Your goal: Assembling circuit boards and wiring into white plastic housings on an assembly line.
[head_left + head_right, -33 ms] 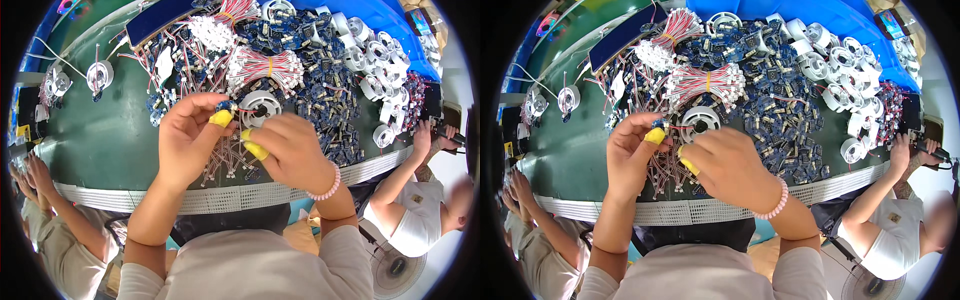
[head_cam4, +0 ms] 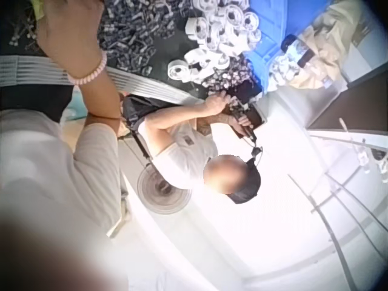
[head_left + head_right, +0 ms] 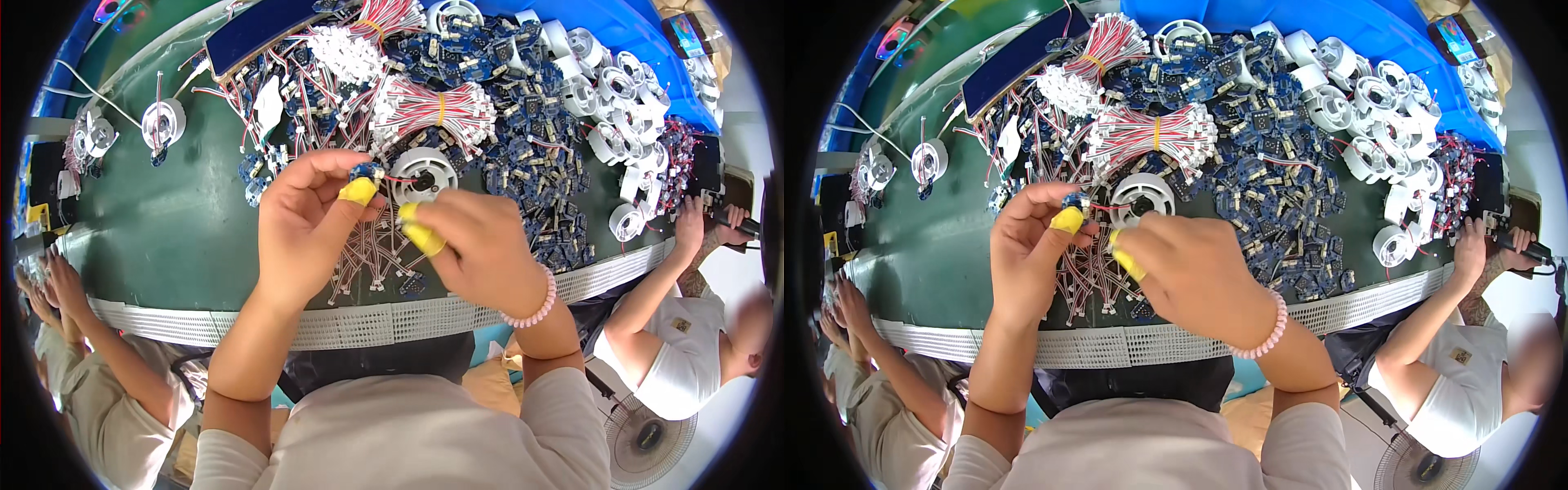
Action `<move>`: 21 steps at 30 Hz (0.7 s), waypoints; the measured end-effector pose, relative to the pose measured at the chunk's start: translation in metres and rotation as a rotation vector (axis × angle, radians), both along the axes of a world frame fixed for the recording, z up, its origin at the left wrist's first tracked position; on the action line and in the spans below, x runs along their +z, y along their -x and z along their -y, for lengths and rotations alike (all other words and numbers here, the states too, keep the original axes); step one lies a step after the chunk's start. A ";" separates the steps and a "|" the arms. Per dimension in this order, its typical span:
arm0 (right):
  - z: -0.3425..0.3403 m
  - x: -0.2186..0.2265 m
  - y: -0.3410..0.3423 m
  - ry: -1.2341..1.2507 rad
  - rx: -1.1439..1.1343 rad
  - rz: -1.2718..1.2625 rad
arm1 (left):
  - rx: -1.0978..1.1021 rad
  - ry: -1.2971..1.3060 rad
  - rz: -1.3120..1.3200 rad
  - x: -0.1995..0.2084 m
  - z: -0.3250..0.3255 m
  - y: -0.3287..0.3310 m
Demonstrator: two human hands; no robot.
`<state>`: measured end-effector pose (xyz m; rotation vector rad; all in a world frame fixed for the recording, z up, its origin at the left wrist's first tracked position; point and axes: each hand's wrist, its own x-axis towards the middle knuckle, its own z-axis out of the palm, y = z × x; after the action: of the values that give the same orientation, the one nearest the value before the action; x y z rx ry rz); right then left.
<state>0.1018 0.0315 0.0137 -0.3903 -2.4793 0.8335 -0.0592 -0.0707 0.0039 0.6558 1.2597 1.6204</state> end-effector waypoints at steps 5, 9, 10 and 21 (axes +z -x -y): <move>0.008 -0.003 0.009 0.593 -0.152 -0.144 | -0.039 0.018 0.016 0.003 0.000 0.000; 0.008 -0.010 0.013 0.670 -0.150 -0.195 | -0.046 -0.054 0.036 -0.001 -0.001 -0.004; 0.008 -0.012 0.013 0.752 -0.150 -0.209 | -0.070 -0.048 0.024 -0.001 -0.001 -0.003; 0.009 -0.020 0.011 0.746 -0.128 -0.232 | -0.033 -0.081 -0.001 0.000 0.000 -0.007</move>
<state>0.0910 0.0228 -0.0061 -0.6473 -1.8367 1.6303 -0.0519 -0.0706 0.0035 0.7243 1.1828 1.6511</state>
